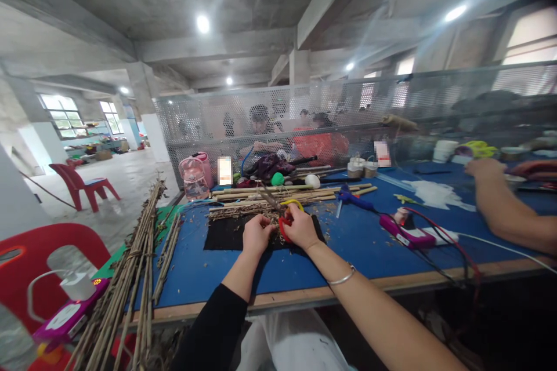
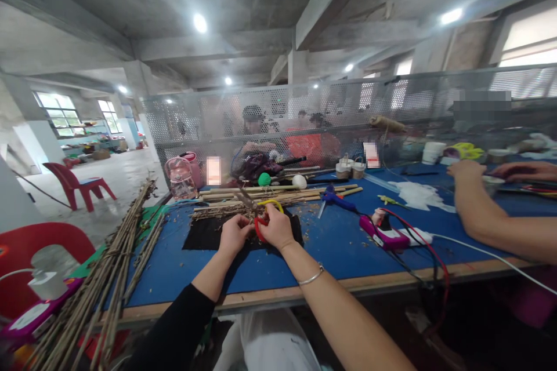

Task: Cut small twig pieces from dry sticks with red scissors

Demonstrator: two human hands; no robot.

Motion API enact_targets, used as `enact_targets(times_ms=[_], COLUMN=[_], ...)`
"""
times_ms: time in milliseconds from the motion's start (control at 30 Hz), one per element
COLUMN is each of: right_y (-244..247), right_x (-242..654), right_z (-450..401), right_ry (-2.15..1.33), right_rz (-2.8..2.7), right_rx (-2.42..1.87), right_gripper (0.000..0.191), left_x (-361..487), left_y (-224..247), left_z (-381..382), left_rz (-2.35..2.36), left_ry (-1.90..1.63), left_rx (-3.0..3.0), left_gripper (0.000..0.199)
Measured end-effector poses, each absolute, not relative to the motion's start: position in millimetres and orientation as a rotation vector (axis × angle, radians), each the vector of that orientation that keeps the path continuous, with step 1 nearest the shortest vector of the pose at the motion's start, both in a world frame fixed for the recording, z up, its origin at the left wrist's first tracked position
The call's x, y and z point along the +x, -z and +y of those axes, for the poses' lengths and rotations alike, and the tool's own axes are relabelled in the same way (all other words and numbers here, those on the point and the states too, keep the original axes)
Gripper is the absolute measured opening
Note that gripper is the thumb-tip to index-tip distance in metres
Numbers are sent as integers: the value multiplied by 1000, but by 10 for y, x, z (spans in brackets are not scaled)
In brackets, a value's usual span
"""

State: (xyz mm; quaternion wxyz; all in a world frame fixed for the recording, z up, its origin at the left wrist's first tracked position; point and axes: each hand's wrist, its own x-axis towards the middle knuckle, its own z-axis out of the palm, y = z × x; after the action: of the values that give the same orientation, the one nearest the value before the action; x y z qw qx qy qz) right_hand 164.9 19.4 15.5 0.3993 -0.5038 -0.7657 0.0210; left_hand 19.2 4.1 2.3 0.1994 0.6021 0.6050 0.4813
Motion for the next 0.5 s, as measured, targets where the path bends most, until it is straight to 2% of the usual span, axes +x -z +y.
enact_targets(times_ms=[100,233,400,500], right_y=[-146,-120,-83,-84], right_x=[1592,1557,1556,1575], right_z=[175,192,248,287], right_ry=[-204,-308,-478,-569], right_rz=[-2033,-1990,-1838,-1706], right_rx=[-1155,-1126,-1072,-1038], right_gripper=[25,31,24,22], left_x=[207,218,235,183], left_y=[-16,-7,11,-2], left_z=[26,33,54,79], left_rz=[1723,1724,1662,1655], left_ry=[-1311,-1303,-1281,-1325], left_rx=[1723,1762,1793,1748], left_gripper=[3,4,1,8])
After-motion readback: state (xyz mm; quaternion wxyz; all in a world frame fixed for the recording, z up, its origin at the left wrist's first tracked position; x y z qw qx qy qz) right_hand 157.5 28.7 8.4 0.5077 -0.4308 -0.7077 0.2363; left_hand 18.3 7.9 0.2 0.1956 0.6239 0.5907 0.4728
